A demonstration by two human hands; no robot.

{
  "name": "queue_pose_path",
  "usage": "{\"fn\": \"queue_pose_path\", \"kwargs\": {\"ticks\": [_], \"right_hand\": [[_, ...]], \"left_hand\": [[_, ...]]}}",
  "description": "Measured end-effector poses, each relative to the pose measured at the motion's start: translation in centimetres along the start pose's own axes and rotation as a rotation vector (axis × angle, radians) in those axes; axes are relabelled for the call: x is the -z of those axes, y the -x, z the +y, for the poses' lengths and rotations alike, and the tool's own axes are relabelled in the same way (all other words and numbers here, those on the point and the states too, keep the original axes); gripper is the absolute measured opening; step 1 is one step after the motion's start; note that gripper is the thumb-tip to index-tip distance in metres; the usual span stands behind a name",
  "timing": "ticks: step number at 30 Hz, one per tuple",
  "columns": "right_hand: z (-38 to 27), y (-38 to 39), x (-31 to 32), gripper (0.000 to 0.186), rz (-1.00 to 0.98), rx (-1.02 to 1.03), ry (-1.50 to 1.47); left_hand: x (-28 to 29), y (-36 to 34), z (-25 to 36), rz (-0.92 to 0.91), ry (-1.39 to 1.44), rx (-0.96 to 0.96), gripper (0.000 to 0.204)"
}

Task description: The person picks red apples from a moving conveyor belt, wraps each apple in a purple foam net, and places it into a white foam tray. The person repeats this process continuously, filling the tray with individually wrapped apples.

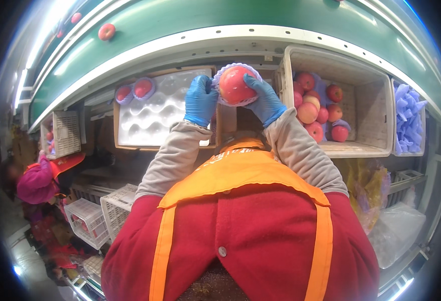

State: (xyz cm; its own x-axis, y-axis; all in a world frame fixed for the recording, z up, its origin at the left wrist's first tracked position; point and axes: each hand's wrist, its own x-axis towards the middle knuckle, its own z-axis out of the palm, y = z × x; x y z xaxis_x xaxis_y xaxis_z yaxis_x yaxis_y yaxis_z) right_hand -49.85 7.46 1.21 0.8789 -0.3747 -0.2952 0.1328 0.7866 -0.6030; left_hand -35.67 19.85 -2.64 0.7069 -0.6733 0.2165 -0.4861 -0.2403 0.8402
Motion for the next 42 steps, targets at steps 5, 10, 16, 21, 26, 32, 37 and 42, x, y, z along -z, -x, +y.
{"fn": "queue_pose_path", "kwargs": {"ticks": [5,10,16,21,26,32,37,42], "right_hand": [[-0.2,0.3,1.0,0.066,0.106,-0.036,-0.018],[0.3,0.4,0.6,0.066,-0.015,-0.062,-0.031],[-0.4,0.8,-1.0,0.066,0.005,-0.174,-0.038],[0.5,0.1,-0.3,0.065,0.147,-0.039,0.005],[0.5,-0.9,1.8,0.065,0.187,-0.021,-0.139],[1.3,-1.2,0.7,0.077,0.207,-0.002,-0.056],[1.7,-1.2,1.0,0.077,0.221,0.007,-0.073],[1.7,-1.1,1.1,0.072,0.164,0.065,-0.036]], "left_hand": [[1.5,-0.8,3.5,-0.209,0.758,0.329,0.018],[1.8,-2.6,3.1,-0.285,0.767,0.480,0.013],[1.3,-3.4,-0.3,-0.177,-0.182,-0.165,0.009],[0.5,-2.0,0.0,-0.144,0.325,0.060,0.013],[1.2,-0.7,2.5,-0.146,1.012,0.695,0.017],[-1.2,1.2,2.0,-0.091,1.018,0.626,0.009],[-0.1,0.7,3.0,-0.120,1.056,0.737,0.008],[-0.4,0.7,3.0,-0.123,1.112,0.818,0.007]]}}
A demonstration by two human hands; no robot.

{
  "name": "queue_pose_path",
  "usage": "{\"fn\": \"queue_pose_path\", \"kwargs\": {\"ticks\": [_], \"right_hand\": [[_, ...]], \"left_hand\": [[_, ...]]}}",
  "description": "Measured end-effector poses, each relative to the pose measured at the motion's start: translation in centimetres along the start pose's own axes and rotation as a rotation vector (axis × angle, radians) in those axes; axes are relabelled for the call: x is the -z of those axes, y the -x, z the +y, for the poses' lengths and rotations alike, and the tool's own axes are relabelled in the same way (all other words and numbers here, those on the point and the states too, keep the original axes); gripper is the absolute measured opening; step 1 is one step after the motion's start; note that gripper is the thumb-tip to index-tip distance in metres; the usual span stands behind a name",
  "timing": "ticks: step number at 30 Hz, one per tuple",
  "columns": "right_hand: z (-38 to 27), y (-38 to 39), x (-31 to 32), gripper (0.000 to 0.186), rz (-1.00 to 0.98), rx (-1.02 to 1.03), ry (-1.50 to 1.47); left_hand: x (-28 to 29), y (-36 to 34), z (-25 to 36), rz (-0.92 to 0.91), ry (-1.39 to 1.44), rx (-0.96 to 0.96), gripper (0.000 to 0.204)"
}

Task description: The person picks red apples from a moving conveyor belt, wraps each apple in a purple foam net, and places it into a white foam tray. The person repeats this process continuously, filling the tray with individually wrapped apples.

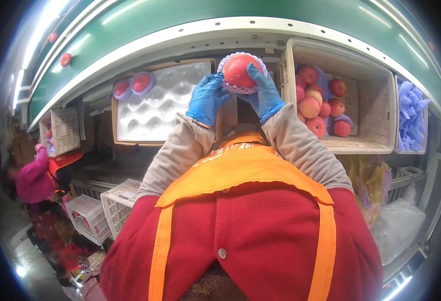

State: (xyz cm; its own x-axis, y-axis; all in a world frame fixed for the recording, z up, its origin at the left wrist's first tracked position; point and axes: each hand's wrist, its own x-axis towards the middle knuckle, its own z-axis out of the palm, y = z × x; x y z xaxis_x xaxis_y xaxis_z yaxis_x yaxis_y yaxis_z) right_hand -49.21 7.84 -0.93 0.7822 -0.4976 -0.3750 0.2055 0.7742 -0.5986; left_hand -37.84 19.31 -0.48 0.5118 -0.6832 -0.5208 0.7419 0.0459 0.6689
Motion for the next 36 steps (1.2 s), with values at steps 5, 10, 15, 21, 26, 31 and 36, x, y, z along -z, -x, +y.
{"fn": "queue_pose_path", "kwargs": {"ticks": [5,10,15,21,26,31,36], "right_hand": [[-0.3,0.0,-0.2,0.070,-0.057,0.009,-0.079],[-0.4,-0.1,-1.2,0.069,-0.017,0.241,0.068],[1.2,-1.3,0.3,0.064,0.223,0.424,0.273],[-0.9,1.4,-1.9,0.059,0.045,0.134,0.099],[-0.9,1.4,-1.5,0.057,-0.207,-0.024,0.145],[-2.1,2.1,-1.8,0.062,-0.237,-0.203,0.056],[-1.9,2.2,-1.1,0.060,-0.047,0.004,0.675]], "left_hand": [[0.9,-1.3,-0.6,-0.113,0.191,-0.025,0.011],[1.3,-2.7,-1.0,0.176,-0.690,-0.481,0.018],[-0.7,-0.5,0.7,-0.062,-0.255,-0.284,0.020],[0.5,-0.2,2.7,-0.002,-0.241,-0.205,0.031],[1.4,-1.0,2.1,-0.338,-0.189,-0.082,0.056],[1.6,-0.7,0.7,-0.403,-0.207,-0.176,0.063],[2.8,-1.4,-1.0,-0.397,0.041,-0.179,0.061]]}}
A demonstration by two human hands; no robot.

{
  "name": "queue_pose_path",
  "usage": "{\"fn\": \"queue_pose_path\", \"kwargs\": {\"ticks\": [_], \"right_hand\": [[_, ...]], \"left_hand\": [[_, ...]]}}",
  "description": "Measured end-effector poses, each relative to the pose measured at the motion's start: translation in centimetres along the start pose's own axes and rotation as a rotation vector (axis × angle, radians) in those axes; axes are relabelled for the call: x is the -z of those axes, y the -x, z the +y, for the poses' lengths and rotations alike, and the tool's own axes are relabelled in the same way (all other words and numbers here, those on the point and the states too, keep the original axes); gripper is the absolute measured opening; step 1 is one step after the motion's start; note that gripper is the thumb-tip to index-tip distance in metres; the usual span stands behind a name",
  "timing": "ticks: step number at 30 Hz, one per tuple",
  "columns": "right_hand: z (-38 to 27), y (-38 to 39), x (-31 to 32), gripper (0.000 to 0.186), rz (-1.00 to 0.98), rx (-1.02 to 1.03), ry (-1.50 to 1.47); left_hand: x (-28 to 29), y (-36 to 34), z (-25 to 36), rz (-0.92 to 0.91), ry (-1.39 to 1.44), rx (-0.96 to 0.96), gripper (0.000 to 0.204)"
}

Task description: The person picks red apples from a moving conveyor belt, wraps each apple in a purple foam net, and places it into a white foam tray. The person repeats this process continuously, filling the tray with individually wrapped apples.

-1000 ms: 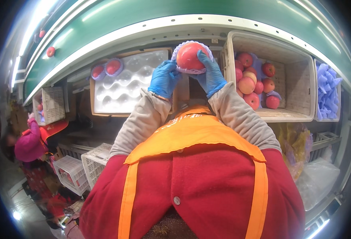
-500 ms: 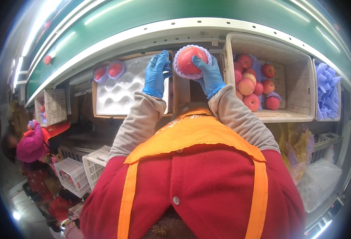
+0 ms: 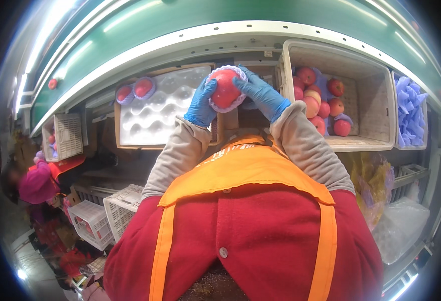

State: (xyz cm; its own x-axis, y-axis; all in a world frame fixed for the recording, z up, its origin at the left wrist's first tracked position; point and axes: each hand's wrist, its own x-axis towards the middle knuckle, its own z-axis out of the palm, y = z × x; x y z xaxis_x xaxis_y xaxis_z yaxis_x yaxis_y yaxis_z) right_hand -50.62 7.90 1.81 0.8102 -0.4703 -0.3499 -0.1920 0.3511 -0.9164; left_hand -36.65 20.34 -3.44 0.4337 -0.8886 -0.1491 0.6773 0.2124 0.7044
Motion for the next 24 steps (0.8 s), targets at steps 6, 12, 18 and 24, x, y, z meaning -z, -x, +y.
{"fn": "queue_pose_path", "kwargs": {"ticks": [6,12,18,24], "right_hand": [[0.5,0.2,-1.5,0.037,0.178,-0.028,-0.071],[3.9,-1.9,-0.7,0.018,0.367,0.222,0.343],[0.4,-0.3,-1.5,0.026,0.097,0.257,-0.047],[-0.8,-0.6,-2.1,0.060,-0.254,-0.028,-0.524]], "left_hand": [[-0.2,-0.2,0.5,0.130,-0.033,-0.102,0.065],[-2.6,0.8,0.2,0.280,-0.287,-0.295,0.080],[-0.6,0.7,1.4,0.192,-0.071,-0.211,0.080],[-2.4,1.2,1.5,0.053,-0.240,-0.261,0.065]]}}
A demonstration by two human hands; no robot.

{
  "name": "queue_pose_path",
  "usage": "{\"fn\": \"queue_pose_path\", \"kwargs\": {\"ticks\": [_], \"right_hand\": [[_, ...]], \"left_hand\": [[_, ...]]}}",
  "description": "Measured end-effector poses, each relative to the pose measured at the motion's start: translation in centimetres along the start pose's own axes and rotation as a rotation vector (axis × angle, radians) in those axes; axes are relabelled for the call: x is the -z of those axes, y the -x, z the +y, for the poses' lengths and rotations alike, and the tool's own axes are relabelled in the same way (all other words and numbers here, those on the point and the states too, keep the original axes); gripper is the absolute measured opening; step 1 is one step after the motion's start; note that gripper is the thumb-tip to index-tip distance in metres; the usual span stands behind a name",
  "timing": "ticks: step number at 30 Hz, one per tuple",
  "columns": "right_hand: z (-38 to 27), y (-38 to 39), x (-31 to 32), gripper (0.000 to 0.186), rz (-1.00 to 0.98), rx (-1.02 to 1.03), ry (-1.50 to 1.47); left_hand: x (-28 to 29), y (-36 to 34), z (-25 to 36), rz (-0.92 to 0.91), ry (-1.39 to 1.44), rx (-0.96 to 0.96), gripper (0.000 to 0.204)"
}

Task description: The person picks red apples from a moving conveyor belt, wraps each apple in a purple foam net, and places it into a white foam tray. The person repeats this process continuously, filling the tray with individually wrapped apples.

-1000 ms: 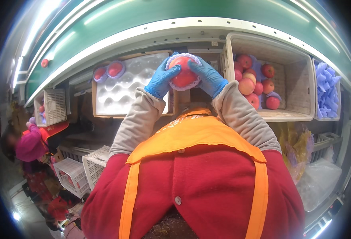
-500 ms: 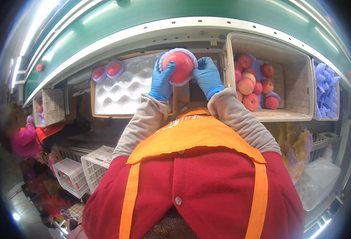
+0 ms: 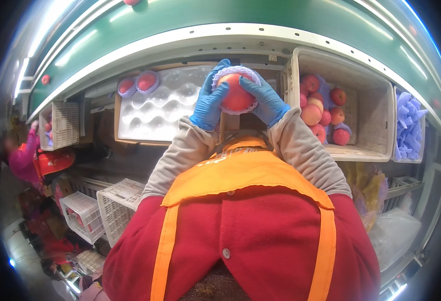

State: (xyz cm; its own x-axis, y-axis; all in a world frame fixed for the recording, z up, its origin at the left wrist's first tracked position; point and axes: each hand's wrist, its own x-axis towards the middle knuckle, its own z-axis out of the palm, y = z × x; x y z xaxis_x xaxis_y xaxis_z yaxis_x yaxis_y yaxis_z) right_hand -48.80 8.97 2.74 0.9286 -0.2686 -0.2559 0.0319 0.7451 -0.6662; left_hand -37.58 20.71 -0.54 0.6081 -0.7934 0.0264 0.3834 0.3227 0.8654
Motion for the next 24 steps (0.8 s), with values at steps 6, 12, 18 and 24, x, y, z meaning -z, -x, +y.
{"fn": "queue_pose_path", "kwargs": {"ticks": [6,12,18,24], "right_hand": [[1.4,-0.3,0.5,0.055,0.006,0.036,0.031],[2.6,-0.6,0.0,0.051,0.203,-0.007,0.156],[2.9,-1.1,0.8,0.047,0.225,-0.196,0.067],[4.2,-2.6,-0.1,0.057,0.081,-0.428,-0.075]], "left_hand": [[-0.2,0.3,-0.2,0.030,-0.020,-0.015,0.050],[1.6,0.8,-1.9,0.048,-0.006,0.038,0.055],[2.0,2.2,2.4,-0.151,-0.678,-0.228,0.117],[4.3,3.7,1.1,-0.025,-0.792,-0.070,0.116]]}}
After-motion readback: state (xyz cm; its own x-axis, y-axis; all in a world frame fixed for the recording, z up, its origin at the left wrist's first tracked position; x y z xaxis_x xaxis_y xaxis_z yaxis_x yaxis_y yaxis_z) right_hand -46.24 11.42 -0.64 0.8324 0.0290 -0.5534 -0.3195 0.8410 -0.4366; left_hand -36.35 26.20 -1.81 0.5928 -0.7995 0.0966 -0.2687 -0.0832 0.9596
